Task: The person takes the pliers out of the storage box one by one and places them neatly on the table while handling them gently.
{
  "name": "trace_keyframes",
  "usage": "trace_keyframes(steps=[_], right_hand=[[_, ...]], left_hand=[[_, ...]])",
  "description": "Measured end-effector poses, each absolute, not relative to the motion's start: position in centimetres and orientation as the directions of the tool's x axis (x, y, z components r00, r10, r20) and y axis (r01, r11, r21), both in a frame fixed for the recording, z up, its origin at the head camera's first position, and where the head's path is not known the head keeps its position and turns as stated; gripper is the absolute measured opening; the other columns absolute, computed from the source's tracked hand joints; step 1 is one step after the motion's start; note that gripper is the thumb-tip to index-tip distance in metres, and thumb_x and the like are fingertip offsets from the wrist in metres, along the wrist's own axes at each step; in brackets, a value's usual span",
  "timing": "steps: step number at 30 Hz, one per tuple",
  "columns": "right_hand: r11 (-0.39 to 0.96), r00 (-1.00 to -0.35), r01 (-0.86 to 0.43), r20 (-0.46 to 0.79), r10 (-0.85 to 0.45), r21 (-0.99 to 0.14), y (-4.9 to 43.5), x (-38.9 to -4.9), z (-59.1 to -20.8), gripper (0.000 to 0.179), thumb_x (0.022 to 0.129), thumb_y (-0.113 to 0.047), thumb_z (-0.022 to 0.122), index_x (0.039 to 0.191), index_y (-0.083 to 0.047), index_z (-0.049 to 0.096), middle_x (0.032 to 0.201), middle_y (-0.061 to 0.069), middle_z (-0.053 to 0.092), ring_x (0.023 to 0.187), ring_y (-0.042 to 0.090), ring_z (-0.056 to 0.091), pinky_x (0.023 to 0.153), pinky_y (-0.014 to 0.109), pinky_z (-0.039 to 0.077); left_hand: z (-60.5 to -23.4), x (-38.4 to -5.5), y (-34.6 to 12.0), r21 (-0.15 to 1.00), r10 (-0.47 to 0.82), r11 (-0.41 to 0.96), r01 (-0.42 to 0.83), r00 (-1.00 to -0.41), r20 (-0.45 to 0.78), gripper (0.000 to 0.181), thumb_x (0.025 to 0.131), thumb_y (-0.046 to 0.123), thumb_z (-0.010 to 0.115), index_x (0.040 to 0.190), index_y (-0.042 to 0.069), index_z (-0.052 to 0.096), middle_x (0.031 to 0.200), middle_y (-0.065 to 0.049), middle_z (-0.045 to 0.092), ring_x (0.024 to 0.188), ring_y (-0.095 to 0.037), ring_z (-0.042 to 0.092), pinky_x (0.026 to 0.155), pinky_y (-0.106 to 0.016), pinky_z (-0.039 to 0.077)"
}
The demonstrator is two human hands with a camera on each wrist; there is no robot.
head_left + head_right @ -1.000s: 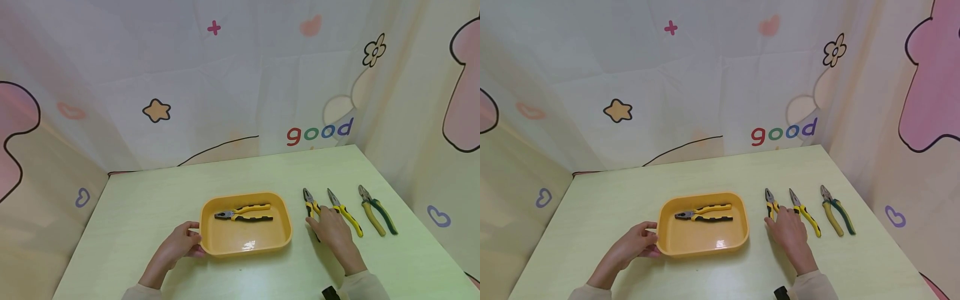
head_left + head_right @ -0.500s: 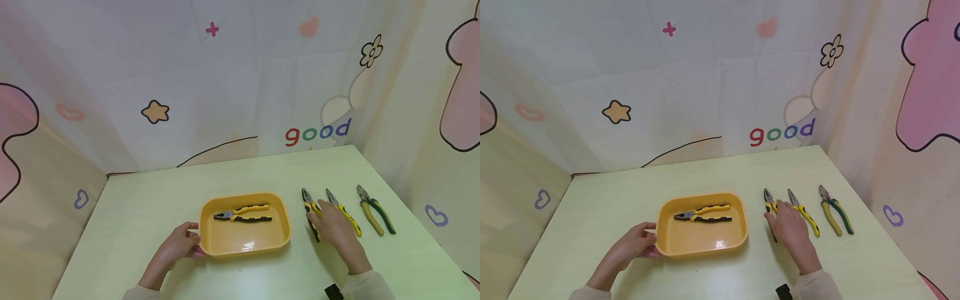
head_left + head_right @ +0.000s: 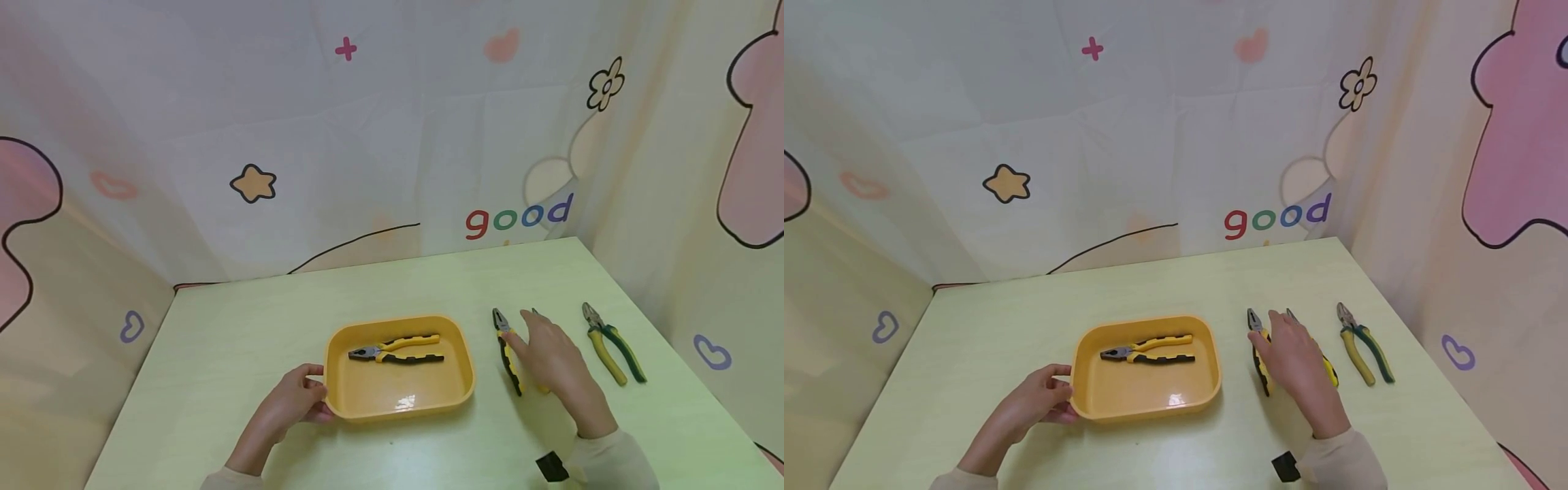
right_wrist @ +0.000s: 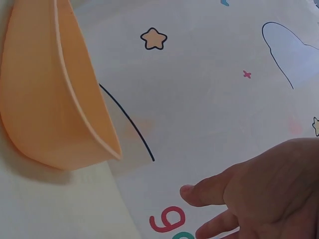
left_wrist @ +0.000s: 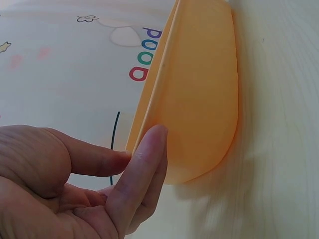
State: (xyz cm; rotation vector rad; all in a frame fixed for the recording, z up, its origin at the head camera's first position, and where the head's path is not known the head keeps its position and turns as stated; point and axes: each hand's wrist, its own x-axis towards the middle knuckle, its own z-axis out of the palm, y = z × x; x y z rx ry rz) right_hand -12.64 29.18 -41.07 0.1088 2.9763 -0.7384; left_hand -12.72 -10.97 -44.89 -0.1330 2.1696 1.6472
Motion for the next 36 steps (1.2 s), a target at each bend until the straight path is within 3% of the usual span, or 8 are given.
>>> trace_keyframes(steps=[15,36], right_hand=[[0.876,-1.0,0.001,0.017,0.011,-0.482,30.2,-13.0,-37.4,0.068,0.106,-0.032,0.056,0.15,0.016,0.036,0.15,0.041,0.037,0.136,0.059,0.036,0.109,0.075,0.034],[0.871,-0.999,-0.007,0.034,0.011,-0.491,30.6,-14.0,-32.8,0.074,0.108,-0.039,0.051,0.158,0.01,0.024,0.159,0.036,0.028,0.143,0.058,0.026,0.112,0.078,0.025]], left_hand=[[-44.5,-12.4,-11.0,0.906,0.185,0.291,-0.308,-0.911,-0.369,0.043,0.098,-0.006,0.051,0.14,-0.015,0.043,0.103,-0.025,0.06,0.069,-0.023,0.07,0.067,-0.04,0.066],[-44.7,-12.6,-11.1,0.902,0.173,0.293,-0.318,-0.91,-0.377,0.044,0.099,-0.005,0.051,0.141,-0.014,0.043,0.103,-0.024,0.061,0.07,-0.024,0.071,0.067,-0.04,0.066]])
